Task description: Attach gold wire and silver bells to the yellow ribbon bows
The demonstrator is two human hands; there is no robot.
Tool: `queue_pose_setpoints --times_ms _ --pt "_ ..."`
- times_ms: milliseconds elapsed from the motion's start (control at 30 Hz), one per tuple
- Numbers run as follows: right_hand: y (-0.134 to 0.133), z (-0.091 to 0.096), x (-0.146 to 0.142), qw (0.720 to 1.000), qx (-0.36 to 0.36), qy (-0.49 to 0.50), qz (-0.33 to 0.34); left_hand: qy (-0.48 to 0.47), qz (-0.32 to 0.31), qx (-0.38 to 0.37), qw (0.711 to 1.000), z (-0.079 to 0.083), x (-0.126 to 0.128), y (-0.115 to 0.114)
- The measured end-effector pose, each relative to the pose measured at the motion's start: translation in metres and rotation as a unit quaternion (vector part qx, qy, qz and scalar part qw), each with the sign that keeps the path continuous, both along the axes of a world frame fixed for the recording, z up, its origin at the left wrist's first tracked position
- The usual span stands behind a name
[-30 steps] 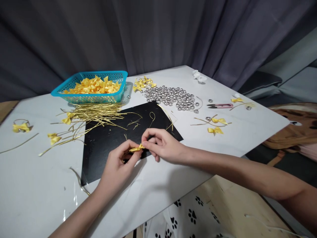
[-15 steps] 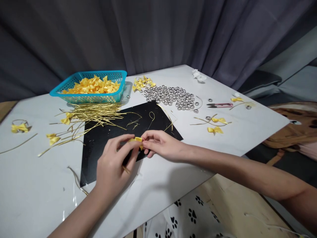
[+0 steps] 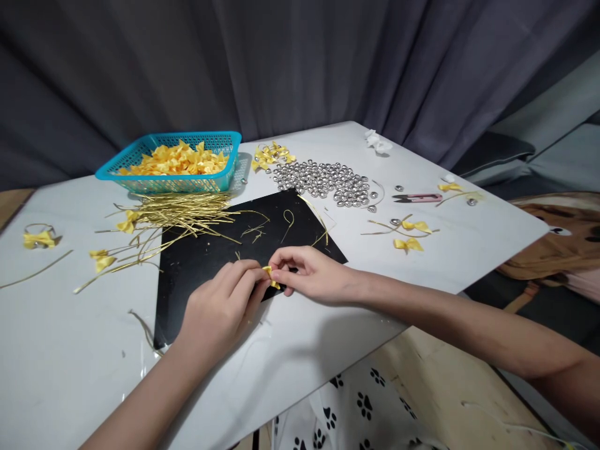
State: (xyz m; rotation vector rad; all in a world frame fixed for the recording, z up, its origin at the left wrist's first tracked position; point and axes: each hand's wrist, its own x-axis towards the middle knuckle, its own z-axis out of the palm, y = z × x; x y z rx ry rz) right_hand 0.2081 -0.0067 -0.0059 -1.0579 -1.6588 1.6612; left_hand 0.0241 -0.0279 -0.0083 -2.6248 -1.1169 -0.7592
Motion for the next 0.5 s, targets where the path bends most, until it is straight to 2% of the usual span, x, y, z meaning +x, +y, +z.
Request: queue_pose_setpoints --times_ms 100,267,500 --pt "0.0005 0.0032 -0.0004 0.999 -0.041 0.030 0.005 -0.023 -0.024 0.005 0.999 0.0012 -0.0022 -0.0010" --pt "0.0012 0.0057 -0.0012 0.998 -0.053 0.035 -0.006 -0.047 -0.035 0.058 0.997 0.0001 -0.0034 -0.0004" --pt "0.0007 0.0040 -0.0011 0.997 -0.061 0.036 -0.007 0.009 -0.017 0.153 0.988 0.0015 -0.0010 0.0017"
